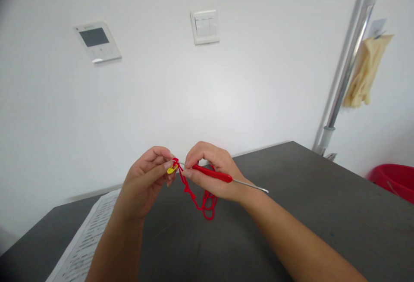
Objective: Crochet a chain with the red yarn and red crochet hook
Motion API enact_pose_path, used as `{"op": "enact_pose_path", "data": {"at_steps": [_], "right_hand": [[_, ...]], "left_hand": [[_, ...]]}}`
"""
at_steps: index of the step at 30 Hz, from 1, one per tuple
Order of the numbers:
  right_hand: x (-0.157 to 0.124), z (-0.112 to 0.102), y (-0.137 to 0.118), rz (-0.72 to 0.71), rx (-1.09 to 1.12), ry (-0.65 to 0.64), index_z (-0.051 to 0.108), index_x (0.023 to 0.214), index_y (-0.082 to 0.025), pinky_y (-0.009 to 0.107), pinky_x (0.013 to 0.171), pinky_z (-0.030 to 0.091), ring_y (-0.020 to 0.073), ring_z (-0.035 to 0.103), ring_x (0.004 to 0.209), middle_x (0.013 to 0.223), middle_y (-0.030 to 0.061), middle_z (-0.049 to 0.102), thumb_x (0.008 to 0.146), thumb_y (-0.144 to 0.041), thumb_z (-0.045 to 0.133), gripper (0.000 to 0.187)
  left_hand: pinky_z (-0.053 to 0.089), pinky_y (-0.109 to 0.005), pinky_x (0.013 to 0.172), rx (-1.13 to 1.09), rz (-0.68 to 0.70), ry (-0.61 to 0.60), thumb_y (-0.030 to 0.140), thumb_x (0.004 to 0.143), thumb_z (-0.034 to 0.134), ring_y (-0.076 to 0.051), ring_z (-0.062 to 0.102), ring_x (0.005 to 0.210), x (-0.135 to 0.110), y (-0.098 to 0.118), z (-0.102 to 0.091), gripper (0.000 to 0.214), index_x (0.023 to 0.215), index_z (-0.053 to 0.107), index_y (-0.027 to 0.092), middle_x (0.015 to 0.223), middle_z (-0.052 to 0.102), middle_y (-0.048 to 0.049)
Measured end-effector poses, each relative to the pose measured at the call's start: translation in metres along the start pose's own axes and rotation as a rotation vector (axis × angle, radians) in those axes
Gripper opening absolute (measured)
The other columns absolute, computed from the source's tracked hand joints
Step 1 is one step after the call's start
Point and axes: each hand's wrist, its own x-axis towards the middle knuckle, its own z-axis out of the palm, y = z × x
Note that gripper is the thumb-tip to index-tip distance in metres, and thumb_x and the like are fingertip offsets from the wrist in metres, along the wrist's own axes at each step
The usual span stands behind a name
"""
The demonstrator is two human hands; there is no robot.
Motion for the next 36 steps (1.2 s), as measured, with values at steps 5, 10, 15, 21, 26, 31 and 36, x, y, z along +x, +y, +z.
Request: {"op": "enact_pose_path", "data": {"at_steps": [5, 10, 15, 21, 26, 31, 36], "right_hand": [[0.002, -0.004, 0.000, -0.172, -0.112, -0.059, 0.067, 0.094, -0.021, 0.032, 0.082, 0.058, 0.0191, 0.070, 0.099, 0.109, 0.0106, 0.074, 0.087, -0.009, 0.069, 0.014], [0.001, -0.003, -0.002, -0.192, -0.100, -0.034, 0.069, 0.101, -0.023, 0.032, 0.085, 0.060, 0.0188, 0.072, 0.102, 0.106, 0.0091, 0.078, 0.089, -0.006, 0.066, 0.021], [0.001, -0.002, -0.005, -0.199, -0.136, -0.011, 0.069, 0.102, -0.025, 0.033, 0.084, 0.062, 0.0188, 0.073, 0.102, 0.107, 0.0082, 0.079, 0.089, -0.007, 0.067, 0.023], [-0.001, 0.000, -0.008, -0.102, -0.072, 0.040, 0.072, 0.096, -0.026, 0.034, 0.082, 0.062, 0.0186, 0.075, 0.097, 0.105, 0.0056, 0.080, 0.088, -0.009, 0.068, 0.019], [-0.005, 0.004, -0.007, 0.027, 0.042, 0.095, 0.074, 0.093, -0.028, 0.033, 0.084, 0.062, 0.0183, 0.077, 0.096, 0.107, 0.0025, 0.081, 0.088, -0.015, 0.072, 0.014], [-0.005, 0.009, -0.009, 0.109, 0.153, 0.147, 0.073, 0.090, -0.025, 0.034, 0.081, 0.064, 0.0192, 0.078, 0.089, 0.106, 0.0048, 0.081, 0.088, -0.020, 0.074, 0.006], [-0.004, 0.011, -0.012, 0.109, 0.220, 0.160, 0.072, 0.090, -0.025, 0.033, 0.081, 0.064, 0.0181, 0.079, 0.091, 0.108, 0.0045, 0.080, 0.089, -0.019, 0.073, 0.006]], "left_hand": [[0.043, -0.018, 0.047, 0.024, 0.012, -0.011, 0.018, 0.073, 0.078, -0.008, 0.055, 0.051, -0.001, 0.001, -0.003, 0.007, 0.077, 0.072, 0.015, 0.060, 0.065, 0.0015], [0.044, -0.018, 0.049, 0.001, 0.041, -0.029, 0.019, 0.073, 0.079, -0.009, 0.057, 0.053, -0.001, 0.001, -0.002, 0.009, 0.079, 0.074, 0.015, 0.062, 0.065, 0.0008], [0.046, -0.018, 0.052, -0.010, 0.053, -0.068, 0.015, 0.067, 0.082, -0.009, 0.057, 0.055, 0.000, 0.001, -0.002, 0.016, 0.082, 0.075, 0.016, 0.062, 0.066, 0.0010], [0.046, -0.019, 0.048, 0.005, 0.071, -0.015, 0.020, 0.068, 0.083, -0.009, 0.056, 0.051, 0.001, 0.000, -0.002, 0.014, 0.077, 0.073, 0.016, 0.061, 0.065, 0.0017], [0.047, -0.017, 0.045, -0.042, 0.043, 0.013, 0.024, 0.066, 0.087, -0.008, 0.057, 0.049, 0.002, -0.001, -0.001, 0.020, 0.074, 0.071, 0.015, 0.061, 0.066, 0.0023], [0.046, -0.016, 0.043, -0.095, 0.051, 0.045, 0.028, 0.067, 0.087, -0.007, 0.055, 0.046, 0.003, -0.003, 0.002, 0.023, 0.073, 0.069, 0.015, 0.055, 0.063, 0.0036], [0.047, -0.018, 0.043, -0.038, 0.089, 0.069, 0.023, 0.066, 0.085, -0.008, 0.057, 0.047, 0.002, -0.003, 0.003, 0.020, 0.074, 0.069, 0.015, 0.059, 0.065, 0.0030]]}}
